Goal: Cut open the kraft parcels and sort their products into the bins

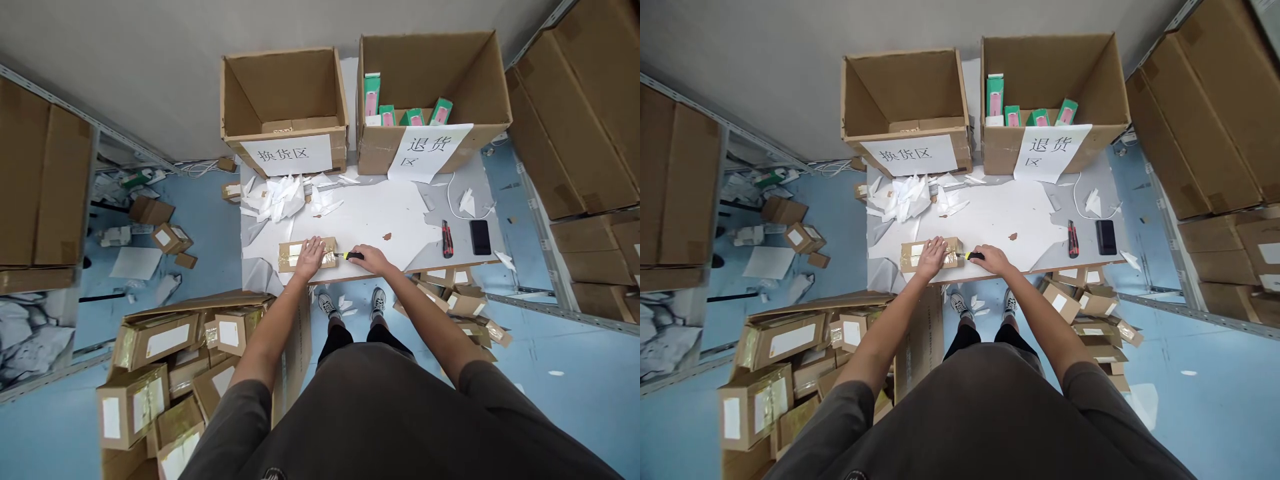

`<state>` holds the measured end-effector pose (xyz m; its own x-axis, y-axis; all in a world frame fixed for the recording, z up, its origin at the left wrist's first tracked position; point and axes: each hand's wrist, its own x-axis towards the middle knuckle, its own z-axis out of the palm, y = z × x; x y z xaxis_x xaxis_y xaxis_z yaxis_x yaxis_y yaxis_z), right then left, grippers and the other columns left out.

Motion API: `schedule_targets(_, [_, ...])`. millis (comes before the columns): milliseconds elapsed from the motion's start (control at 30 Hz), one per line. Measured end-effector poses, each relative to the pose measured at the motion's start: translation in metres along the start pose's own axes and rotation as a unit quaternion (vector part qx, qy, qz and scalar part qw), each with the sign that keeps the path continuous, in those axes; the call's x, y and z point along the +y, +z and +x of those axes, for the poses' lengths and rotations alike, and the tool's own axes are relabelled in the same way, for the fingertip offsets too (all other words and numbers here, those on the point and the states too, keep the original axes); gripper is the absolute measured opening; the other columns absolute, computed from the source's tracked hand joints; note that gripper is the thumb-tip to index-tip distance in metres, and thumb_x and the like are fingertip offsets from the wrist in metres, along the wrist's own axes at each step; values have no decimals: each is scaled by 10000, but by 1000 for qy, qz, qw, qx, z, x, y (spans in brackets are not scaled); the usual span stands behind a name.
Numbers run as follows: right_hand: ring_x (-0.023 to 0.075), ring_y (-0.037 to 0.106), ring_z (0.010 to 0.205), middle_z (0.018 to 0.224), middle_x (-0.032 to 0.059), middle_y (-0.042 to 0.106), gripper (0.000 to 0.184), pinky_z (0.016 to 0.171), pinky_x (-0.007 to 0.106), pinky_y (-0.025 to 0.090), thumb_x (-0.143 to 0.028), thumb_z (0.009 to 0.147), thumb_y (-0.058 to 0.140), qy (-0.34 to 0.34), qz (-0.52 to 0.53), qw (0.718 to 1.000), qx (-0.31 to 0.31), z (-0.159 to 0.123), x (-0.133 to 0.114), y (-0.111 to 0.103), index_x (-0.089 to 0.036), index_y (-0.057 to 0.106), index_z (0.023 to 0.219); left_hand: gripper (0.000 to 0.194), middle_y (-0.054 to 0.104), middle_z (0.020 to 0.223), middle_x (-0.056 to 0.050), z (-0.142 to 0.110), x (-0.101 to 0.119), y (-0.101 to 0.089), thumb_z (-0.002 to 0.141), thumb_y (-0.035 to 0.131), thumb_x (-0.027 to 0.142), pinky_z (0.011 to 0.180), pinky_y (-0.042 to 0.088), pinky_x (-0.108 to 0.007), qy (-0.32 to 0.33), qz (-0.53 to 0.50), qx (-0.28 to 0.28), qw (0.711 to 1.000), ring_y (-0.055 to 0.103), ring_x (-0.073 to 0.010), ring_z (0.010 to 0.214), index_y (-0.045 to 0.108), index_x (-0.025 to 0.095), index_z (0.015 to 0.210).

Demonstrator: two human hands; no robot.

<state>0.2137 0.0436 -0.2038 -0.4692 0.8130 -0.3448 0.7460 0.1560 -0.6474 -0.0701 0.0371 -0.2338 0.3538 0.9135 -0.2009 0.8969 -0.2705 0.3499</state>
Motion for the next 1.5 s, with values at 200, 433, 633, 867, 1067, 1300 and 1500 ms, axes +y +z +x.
schedule_targets(200, [266,617,1176,1262,84,707,354,965,331,450,-496,1056,599,-4,-40,999,-15,8,-6,4,-277,684,1321,501,472,1648,-213,-2,3,-3,1025,570,304,1303,248,-665,8,-7,1,1000,331,-325,1611,530,196,1512])
schedule_targets(433, [253,601,1171,1217,104,680,374,965,316,454,-515,1099,510,-16,-80,996,27,-4,-10,20,-258,677,1314,465,472,1649,-210,-6,2,4,1049,524,292,1313,236,-651,15,-6,27,1000,338,-315,1609,534,190,1503])
schedule_targets(633, [251,633,1119,1176,95,696,366,912,320,457,-519,1091,536,-37,-100,994,29,-1,-1,12,-251,682,1293,403,598,1534,-225,-5,-8,21,1079,468,331,1280,327,-672,74,-45,137,987,469,-334,1534,594,159,1421])
schedule_targets(867, [239,648,1105,1172,74,711,348,882,313,449,-507,1085,557,-58,-99,993,17,4,9,7,-258,680,1295,310,638,1493,-207,-2,-14,33,1072,496,312,1256,373,-664,86,-52,176,979,506,-342,1506,659,187,1304])
schedule_targets(1067, [249,629,1116,1185,85,693,353,856,317,443,-506,1081,559,-44,-130,990,30,2,6,8,-264,685,1306,287,608,1529,-194,0,-10,31,1035,500,223,1272,333,-680,75,-43,176,981,466,-346,1533,669,183,1263])
schedule_targets(1300, [251,623,1110,1188,95,689,365,856,315,437,-504,1087,553,-48,-149,987,25,2,1,0,-248,686,1311,303,638,1497,-194,1,-11,27,1042,488,245,1269,352,-651,70,-35,171,982,517,-343,1495,683,174,1263])
schedule_targets(1500, [260,619,1113,1180,104,689,372,865,324,437,-508,1087,553,-46,-162,986,20,4,-9,-5,-247,691,1313,367,651,1481,-203,3,-14,28,1083,443,306,1258,359,-647,74,-34,170,982,551,-341,1466,664,169,1342])
